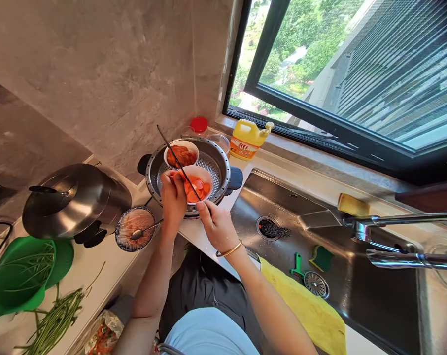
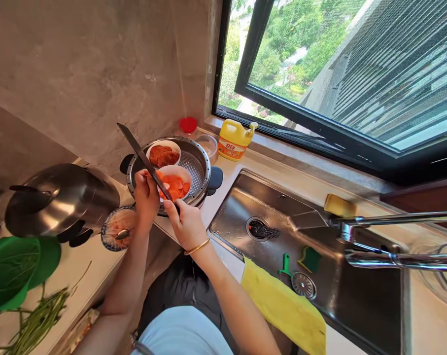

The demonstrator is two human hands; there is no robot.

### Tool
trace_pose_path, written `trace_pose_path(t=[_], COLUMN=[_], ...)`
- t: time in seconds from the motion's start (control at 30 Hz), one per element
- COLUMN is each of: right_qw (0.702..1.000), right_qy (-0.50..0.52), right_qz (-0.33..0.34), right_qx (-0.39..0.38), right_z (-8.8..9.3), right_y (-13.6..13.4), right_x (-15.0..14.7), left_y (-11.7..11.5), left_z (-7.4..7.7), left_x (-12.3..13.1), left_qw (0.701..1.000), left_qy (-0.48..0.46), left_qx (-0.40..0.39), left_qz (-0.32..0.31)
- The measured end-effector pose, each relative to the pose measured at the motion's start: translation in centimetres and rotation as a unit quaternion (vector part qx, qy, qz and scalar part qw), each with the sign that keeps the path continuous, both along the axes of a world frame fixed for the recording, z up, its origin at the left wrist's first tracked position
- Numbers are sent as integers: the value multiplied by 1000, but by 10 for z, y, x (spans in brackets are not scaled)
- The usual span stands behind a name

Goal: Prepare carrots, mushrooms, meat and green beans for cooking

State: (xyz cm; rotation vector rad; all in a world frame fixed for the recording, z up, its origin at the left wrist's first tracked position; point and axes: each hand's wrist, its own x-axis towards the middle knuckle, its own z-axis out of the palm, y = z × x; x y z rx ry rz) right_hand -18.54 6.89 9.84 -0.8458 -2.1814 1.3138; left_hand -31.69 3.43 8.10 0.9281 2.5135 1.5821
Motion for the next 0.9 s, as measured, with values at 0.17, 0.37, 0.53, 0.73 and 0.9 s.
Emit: trace_pose_path(t=[0.17, 0.37, 0.53, 0.73, 0.9], right_qw=[1000, 1000, 1000, 998, 999], right_qy=[2, -2, -3, 13, 12], right_qz=[2, -11, -14, -10, -6], right_qx=[-2, -1, -22, -64, -53], right_z=[1, 2, 0, -4, -5], right_y=[-4, -6, -5, -1, 0], right_x=[2, -1, -4, -5, -8], left_y=[1, 3, 3, 3, 2], left_z=[0, 2, 4, 0, -4], left_x=[-1, 2, 1, -5, 0], left_qw=[999, 999, 996, 995, 997], left_qy=[27, 40, 77, 94, 83], left_qx=[-8, -17, -21, -29, -2], left_qz=[30, 29, 28, -2, -1])
